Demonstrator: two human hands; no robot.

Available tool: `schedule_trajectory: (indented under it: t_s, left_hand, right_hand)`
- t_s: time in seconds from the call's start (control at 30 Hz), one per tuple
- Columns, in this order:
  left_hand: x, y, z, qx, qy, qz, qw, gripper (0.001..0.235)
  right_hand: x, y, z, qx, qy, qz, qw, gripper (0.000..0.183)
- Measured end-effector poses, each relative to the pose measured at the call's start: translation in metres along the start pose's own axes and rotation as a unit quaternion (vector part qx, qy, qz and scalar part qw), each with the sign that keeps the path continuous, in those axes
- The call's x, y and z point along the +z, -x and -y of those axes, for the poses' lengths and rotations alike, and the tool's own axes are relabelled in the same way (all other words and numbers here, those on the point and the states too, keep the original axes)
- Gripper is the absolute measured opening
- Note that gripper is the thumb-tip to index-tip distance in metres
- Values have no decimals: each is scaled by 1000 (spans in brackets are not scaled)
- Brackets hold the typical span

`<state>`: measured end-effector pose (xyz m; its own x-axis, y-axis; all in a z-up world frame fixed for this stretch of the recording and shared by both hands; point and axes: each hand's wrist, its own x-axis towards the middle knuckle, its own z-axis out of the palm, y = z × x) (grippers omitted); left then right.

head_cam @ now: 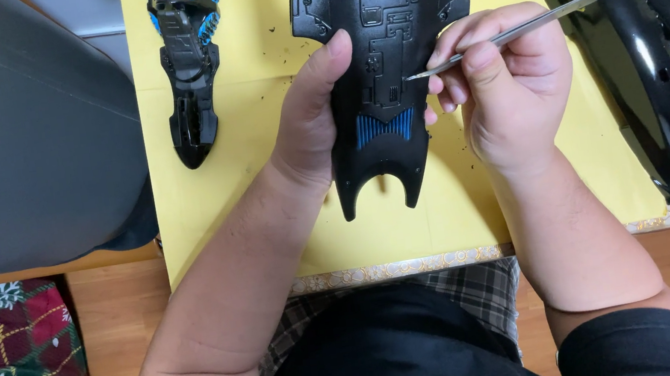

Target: Applying small blue decorative details to a black plastic model part using tweezers and a scribe tool.

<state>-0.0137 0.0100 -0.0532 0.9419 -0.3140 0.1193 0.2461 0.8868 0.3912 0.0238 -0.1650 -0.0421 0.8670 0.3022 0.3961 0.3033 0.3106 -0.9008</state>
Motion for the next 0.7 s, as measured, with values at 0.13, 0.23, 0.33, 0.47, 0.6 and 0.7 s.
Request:
schedule_trajectory:
  t_s: [0.13, 0.23, 0.33, 0.47, 0.6, 0.7]
  left_hand:
    - [0, 0, -1, 7, -7, -15, 1000, 55]
    - [2, 1, -1, 5, -13, -3, 1000, 55]
    - [2, -1, -2, 6, -3, 22, 1000, 53]
    - [3, 0, -1, 1, -4, 22, 1000, 54]
    - [5, 0, -1, 7, -3, 13, 1000, 53]
    - [3, 2, -1, 4, -6, -16, 1000, 54]
  right_hand:
    - [1, -1, 0, -3, 1, -1, 1000, 23]
    - [1, -1, 1, -11, 7, 1, 1000, 23]
    - [0, -2, 1, -11, 27, 9, 1000, 24]
    - [0, -1, 2, -12, 29, 13, 999, 26]
    - [-2, -1, -1, -8, 20, 11, 1000, 23]
    - [-2, 1, -2, -2, -2, 0, 1000, 21]
